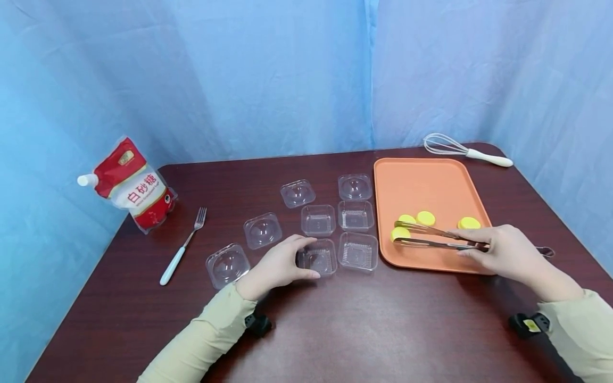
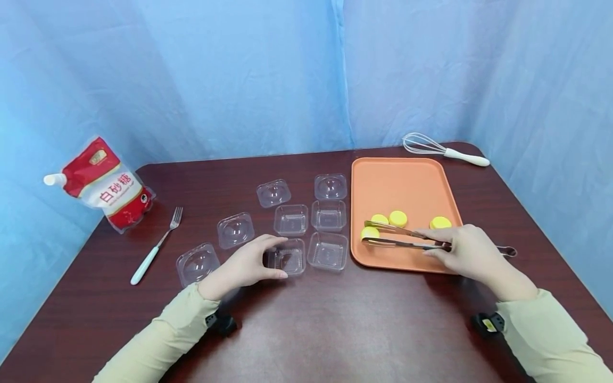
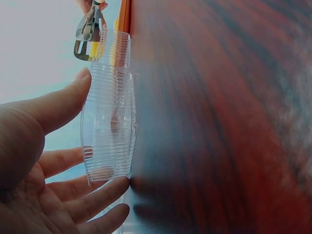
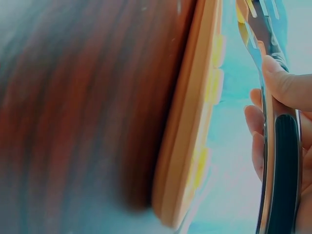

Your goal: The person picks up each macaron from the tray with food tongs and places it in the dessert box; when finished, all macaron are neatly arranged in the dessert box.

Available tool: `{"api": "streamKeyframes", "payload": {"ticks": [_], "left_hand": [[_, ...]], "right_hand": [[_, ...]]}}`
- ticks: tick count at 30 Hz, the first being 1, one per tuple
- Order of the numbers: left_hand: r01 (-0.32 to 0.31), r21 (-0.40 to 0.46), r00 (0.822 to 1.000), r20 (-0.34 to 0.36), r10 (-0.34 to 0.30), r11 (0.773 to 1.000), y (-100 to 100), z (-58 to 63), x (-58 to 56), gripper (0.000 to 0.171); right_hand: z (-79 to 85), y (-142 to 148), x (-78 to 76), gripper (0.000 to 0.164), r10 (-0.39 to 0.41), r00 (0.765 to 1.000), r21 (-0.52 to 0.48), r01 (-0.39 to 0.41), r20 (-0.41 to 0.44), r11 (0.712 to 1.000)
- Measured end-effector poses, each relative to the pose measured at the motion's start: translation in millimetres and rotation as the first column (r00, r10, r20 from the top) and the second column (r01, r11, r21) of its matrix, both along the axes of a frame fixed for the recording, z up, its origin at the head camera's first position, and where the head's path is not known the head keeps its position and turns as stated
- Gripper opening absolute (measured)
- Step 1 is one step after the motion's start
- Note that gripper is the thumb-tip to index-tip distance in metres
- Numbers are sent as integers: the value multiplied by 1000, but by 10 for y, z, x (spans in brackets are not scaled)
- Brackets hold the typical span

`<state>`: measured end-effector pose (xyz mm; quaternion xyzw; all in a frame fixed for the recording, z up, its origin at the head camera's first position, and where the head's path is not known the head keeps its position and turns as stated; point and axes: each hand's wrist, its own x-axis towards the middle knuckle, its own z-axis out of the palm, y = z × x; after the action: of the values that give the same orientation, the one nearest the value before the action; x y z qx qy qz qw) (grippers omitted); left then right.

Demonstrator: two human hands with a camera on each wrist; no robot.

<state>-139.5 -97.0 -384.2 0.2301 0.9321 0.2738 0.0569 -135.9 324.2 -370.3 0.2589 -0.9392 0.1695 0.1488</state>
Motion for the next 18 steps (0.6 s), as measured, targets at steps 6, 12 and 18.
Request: {"api": "streamKeyframes", "payload": {"ticks": [6, 12, 18], "left_hand": [[-1, -3, 1000, -1, 1, 1000, 1, 0, 0, 72], [2, -2, 1000, -2, -2, 1000, 0, -8, 1, 72], [-6, -7, 1000, -7, 6, 1000, -2, -14, 0, 72]], "right_hand": [[70, -119, 2, 47, 47, 998, -27, -48, -35, 998], [104, -261, -15, 52, 104, 992, -42, -107, -65, 993], [160, -437, -50, 53, 161, 981, -61, -169, -110, 984]]}}
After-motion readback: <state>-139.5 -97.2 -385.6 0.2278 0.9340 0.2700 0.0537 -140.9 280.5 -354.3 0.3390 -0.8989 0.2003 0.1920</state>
